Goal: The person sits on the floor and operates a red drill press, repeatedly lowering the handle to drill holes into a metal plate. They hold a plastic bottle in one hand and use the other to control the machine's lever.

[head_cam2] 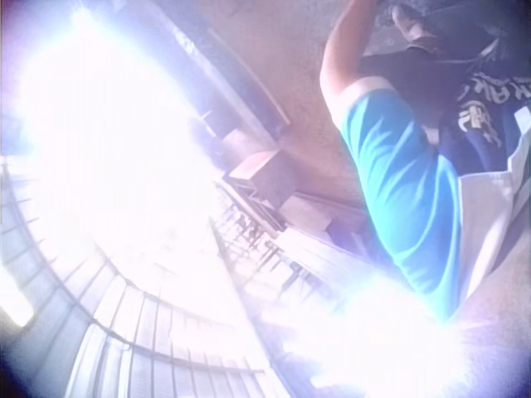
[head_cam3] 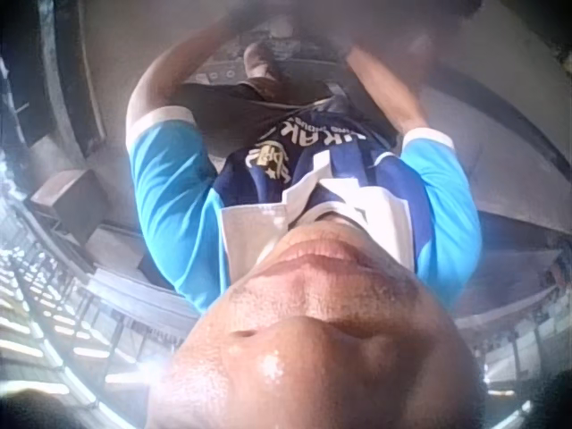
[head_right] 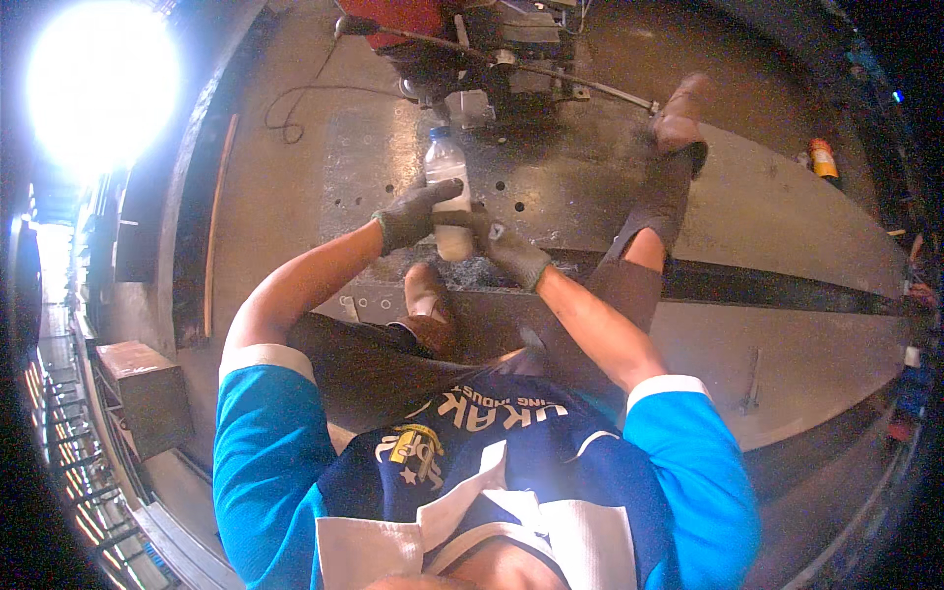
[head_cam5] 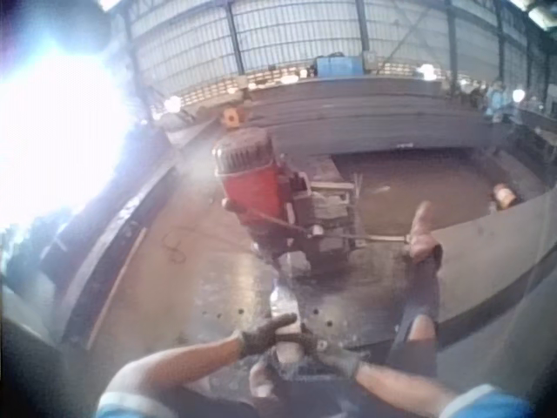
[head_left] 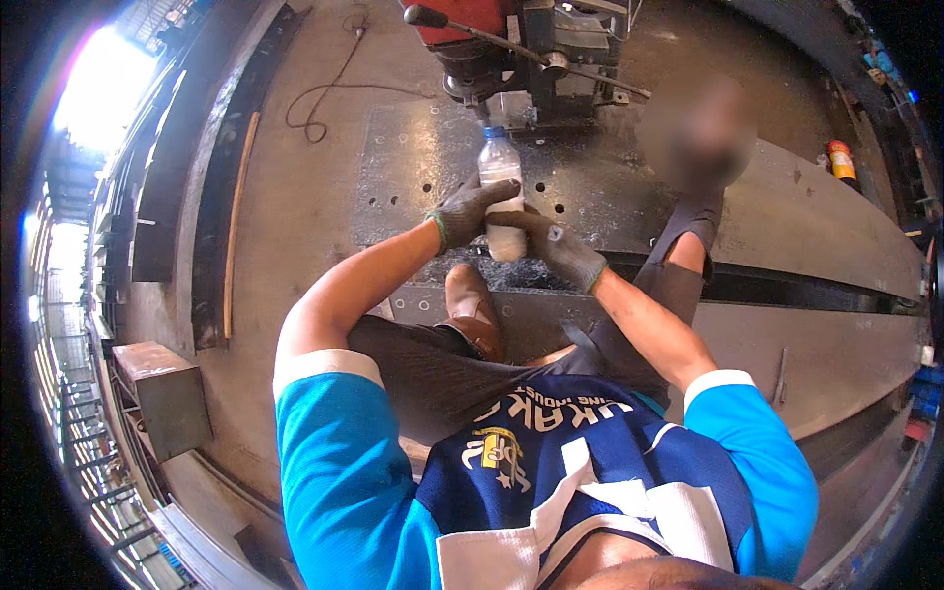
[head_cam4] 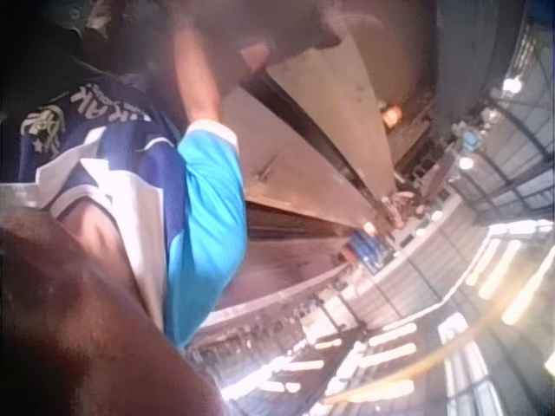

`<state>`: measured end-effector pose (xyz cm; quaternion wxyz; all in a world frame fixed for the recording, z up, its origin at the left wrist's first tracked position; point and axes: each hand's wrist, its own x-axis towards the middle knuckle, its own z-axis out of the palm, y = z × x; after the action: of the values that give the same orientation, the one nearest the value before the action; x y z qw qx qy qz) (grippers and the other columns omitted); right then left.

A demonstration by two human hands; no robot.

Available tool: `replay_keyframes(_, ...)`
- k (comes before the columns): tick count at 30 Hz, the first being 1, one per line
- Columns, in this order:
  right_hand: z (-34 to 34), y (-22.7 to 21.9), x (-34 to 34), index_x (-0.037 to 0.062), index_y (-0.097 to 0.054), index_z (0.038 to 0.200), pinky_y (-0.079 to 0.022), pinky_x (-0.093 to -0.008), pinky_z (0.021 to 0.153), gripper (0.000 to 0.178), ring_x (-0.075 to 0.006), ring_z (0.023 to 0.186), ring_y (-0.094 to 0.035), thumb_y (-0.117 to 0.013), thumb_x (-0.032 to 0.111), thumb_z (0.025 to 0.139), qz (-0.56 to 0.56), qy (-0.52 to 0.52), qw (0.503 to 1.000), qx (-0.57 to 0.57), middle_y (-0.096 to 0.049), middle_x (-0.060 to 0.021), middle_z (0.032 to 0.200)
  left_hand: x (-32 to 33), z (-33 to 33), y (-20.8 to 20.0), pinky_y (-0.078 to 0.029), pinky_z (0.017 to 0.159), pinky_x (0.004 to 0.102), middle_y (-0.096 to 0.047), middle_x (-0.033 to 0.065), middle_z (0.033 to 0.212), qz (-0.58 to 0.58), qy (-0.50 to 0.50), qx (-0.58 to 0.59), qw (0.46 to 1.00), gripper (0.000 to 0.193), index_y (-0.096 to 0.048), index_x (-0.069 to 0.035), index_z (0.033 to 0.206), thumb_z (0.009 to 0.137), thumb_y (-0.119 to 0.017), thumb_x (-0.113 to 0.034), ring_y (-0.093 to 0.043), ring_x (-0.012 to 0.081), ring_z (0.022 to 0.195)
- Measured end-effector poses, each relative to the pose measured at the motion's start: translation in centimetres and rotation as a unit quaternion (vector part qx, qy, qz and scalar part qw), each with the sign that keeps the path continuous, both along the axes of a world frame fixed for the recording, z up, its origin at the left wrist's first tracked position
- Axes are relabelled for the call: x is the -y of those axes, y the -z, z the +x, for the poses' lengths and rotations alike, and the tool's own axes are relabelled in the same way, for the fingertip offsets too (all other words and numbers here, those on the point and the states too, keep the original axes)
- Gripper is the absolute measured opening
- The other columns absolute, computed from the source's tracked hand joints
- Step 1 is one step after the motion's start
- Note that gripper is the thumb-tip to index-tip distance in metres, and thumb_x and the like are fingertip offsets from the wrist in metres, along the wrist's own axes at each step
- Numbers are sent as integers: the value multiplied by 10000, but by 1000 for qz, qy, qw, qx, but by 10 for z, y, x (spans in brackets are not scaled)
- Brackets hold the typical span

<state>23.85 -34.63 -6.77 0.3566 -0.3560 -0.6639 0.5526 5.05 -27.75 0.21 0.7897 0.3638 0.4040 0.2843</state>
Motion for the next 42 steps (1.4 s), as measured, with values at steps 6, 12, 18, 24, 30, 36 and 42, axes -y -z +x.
replay_keyframes(6,20,10,-10,48,-602,1400,-551,-417,1008,1012,-266,1198,-647,-347,885,892,-88,-16,987,-137,-622,-125,1363,-23,-1,4,-572,918,494,-616,136,1269,26,44,-159,986,604,-472,-123,1419,960,-705,-437,-640,281,1149)
replay_keyframes(12,60,42,-43,31,-668,1291,-569,-359,922,590,-178,1025,-683,-564,553,1036,-129,-92,987,-37,-722,-73,1158,-139,-43,-143,-525,799,460,-648,147,1079,707,-303,-511,383,309,-565,-76,1204,971,-674,-247,-627,301,900)
replay_keyframes(18,86,52,-76,129,-773,1151,-550,-346,754,292,-184,825,-667,-584,128,928,-63,-24,996,61,-709,-15,970,-194,1,-254,-524,835,443,-674,137,1095,678,78,-599,418,344,-621,-87,1212,990,-628,-350,-638,291,947)
replay_keyframes(24,77,65,-78,146,-790,1026,-534,-347,713,284,-203,761,-668,-526,138,923,-99,42,993,49,-720,-57,823,-197,12,-232,-523,871,427,-700,127,1111,586,234,-655,416,425,-677,-98,1220,1009,-582,-453,-648,281,994)
replay_keyframes(30,64,78,-87,150,-797,1021,-548,-357,697,330,-193,728,-684,-490,97,914,62,74,985,143,-736,-53,844,-203,-31,-183,-506,1032,490,-696,196,1288,524,178,-698,454,552,-687,-148,1308,977,-524,-559,-651,398,1216)
replay_keyframes(36,65,63,-83,14,-745,1130,-561,-285,695,370,-152,765,-676,-563,316,1016,-220,55,974,-7,-725,-101,945,-201,-46,-157,-517,997,491,-724,191,1224,479,68,-687,542,568,-720,-142,1258,943,-554,-585,-677,393,1165)
replay_keyframes(42,64,24,-77,31,-740,1149,-587,-281,703,517,-153,767,-681,-550,486,994,-259,87,961,-35,-713,-89,975,-185,-42,-174,-517,997,460,-715,157,1243,448,27,-690,567,573,-725,-117,1225,954,-563,-597,-671,352,1158)
